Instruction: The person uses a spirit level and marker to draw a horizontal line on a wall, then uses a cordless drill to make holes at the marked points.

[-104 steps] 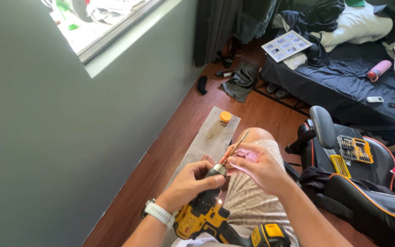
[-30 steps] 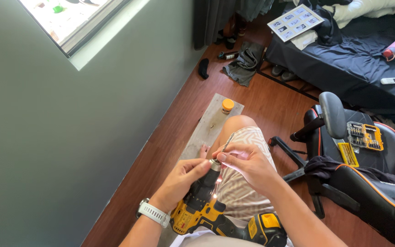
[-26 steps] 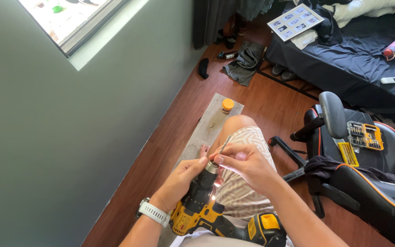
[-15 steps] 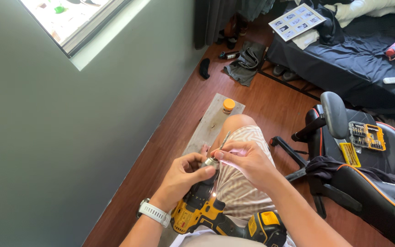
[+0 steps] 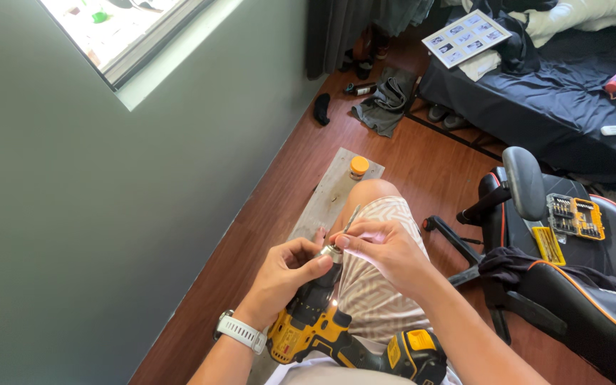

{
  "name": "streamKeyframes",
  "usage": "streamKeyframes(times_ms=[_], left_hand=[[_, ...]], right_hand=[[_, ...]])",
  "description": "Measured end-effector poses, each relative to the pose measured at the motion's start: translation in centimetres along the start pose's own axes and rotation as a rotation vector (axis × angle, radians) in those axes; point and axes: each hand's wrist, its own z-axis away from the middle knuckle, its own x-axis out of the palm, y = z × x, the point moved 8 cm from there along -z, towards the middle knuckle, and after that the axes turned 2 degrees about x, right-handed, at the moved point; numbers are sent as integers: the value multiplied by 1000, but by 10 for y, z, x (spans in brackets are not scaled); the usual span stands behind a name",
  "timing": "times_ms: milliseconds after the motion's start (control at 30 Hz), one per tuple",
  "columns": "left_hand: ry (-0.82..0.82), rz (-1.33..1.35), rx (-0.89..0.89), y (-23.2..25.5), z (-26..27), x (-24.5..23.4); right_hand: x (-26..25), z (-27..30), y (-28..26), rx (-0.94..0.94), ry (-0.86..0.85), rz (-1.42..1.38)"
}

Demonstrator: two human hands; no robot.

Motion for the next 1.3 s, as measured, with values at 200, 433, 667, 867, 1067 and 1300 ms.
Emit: streamKeyframes(times_ms=[200,433,667,867,1067,1300], left_hand=[[-19,71,114,-2,-6,-5],[-80,-120,124,10,-1,8],[-298,197,-187,5,5,25],[-322,-11,-85,12,1,28],[-86,-122,67,15,-9,12],[-249,196,-119,6,1,16]], right_hand=[[5,6,-6,-21,-75,-50],[1,2,-10,-35,-65,11],[5,4,-12,-27,-71,-28],[4,3,-8,57,-39,-64],[1,-3,-12,-27,3,2],[1,-1,-11,-25,-17,4]])
